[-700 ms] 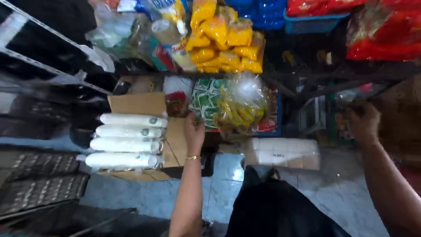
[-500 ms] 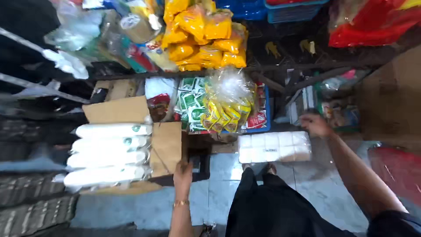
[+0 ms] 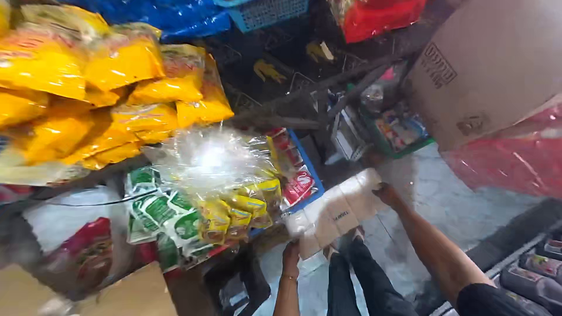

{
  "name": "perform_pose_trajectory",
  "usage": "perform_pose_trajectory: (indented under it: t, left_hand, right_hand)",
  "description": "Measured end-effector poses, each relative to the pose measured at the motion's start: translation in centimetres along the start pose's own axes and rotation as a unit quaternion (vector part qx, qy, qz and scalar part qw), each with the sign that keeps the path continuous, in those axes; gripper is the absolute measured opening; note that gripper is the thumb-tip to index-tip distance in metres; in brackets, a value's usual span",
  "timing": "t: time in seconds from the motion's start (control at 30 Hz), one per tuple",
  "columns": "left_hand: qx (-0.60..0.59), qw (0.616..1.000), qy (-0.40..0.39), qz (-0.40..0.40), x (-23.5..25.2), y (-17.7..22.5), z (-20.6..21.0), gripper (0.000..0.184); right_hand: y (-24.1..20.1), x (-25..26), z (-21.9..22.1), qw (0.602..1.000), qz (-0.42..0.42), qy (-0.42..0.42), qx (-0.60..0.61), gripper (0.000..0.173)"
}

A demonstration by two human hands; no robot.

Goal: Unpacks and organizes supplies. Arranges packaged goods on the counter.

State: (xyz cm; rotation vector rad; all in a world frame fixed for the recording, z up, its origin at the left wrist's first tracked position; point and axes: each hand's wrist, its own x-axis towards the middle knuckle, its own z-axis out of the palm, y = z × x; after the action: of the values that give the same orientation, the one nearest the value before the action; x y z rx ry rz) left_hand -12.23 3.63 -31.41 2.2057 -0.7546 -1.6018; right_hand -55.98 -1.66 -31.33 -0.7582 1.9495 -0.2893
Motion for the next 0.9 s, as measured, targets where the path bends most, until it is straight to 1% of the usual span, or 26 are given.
perform_pose_trajectory:
  t: [0.07, 0.1, 0.13, 0.2, 0.27, 0.33, 0.4, 0.47, 0.5, 0.53, 0.6, 0.67, 0.73, 0.77, 0.83, 0.9]
  left_hand:
    - [0.025, 0.996, 0.068, 0.042, 0.9, 0.3, 2.0, 0.044]
    - [0.012, 0.994, 0.091, 0.058, 0.9, 0.5, 2.4, 0.04]
    - [-0.018, 0.993, 0.097, 0.066, 0.8, 0.5, 2.7, 0.038]
    - [-0.076, 0.993, 0.076, 0.051, 0.1, -0.8, 2.9, 0.036]
    - [-0.082, 0.995, 0.064, 0.011, -0.9, -3.0, 2.2, 0.044]
    - [-0.038, 0.996, 0.075, -0.038, -2.9, -5.4, 1.6, 0.054]
    - [0.005, 0.993, 0.094, -0.075, -5.4, -8.5, 2.4, 0.055]
    - [0.018, 0.991, 0.103, -0.086, -8.6, -12.0, 4.0, 0.052]
    - [0.024, 0.991, 0.106, -0.081, -10.1, -13.2, 5.4, 0.051]
    - [0.03, 0.99, 0.115, -0.075, -11.7, -14.3, 7.2, 0.051]
    - [0.025, 0.987, 0.134, -0.082, -15.4, -16.1, 10.6, 0.052]
    - [0.013, 0.984, 0.144, -0.104, -18.9, -16.8, 13.9, 0.055]
    - [-0.009, 0.981, 0.149, -0.127, -21.6, -17.4, 16.6, 0.061]
    - [-0.031, 0.978, 0.158, -0.136, -22.7, -17.6, 17.8, 0.063]
    - [-0.09, 0.969, 0.183, -0.139, -24.8, -18.0, 19.3, 0.058]
    - [-0.147, 0.955, 0.217, -0.14, -25.9, -18.2, 19.4, 0.053]
  right_hand:
    - [0.1, 0.1, 0.5, 1.0, -0.022, 0.003, -0.005, 0.054]
    - [-0.1, -0.1, 0.5, 1.0, -0.023, -0.001, -0.003, 0.052]
    - [-0.1, -0.4, 0.6, 1.0, -0.018, -0.01, 0.002, 0.054]
    - [2.4, -1.5, 1.3, 1.0, 0.011, -0.022, 0.002, 0.063]
    - [6.6, -3.7, 2.6, 0.998, 0.04, -0.035, 0.026, 0.07]
    - [11.7, -6.8, 3.8, 0.994, 0.068, -0.069, 0.059, 0.072]
    - [16.9, -10.3, 4.1, 0.984, 0.112, -0.113, 0.076, 0.075]
    - [22.1, -13.1, 4.1, 0.971, 0.171, -0.145, 0.086, 0.079]
    - [24.1, -13.5, 3.5, 0.965, 0.191, -0.152, 0.092, 0.081]
    - [26.2, -13.3, 2.9, 0.963, 0.199, -0.154, 0.091, 0.084]
    - [29.5, -12.5, 1.1, 0.967, 0.189, -0.152, 0.078, 0.085]
    - [29.7, -11.0, -2.9, 0.972, 0.164, -0.158, 0.052, 0.081]
    - [27.9, -9.0, -6.8, 0.977, 0.129, -0.167, 0.014, 0.08]
    - [26.7, -8.0, -8.1, 0.98, 0.108, -0.168, -0.01, 0.078]
    - [23.5, -7.0, -9.0, 0.982, 0.064, -0.173, -0.049, 0.071]
    - [20.4, -6.9, -8.3, 0.978, 0.023, -0.193, -0.079, 0.071]
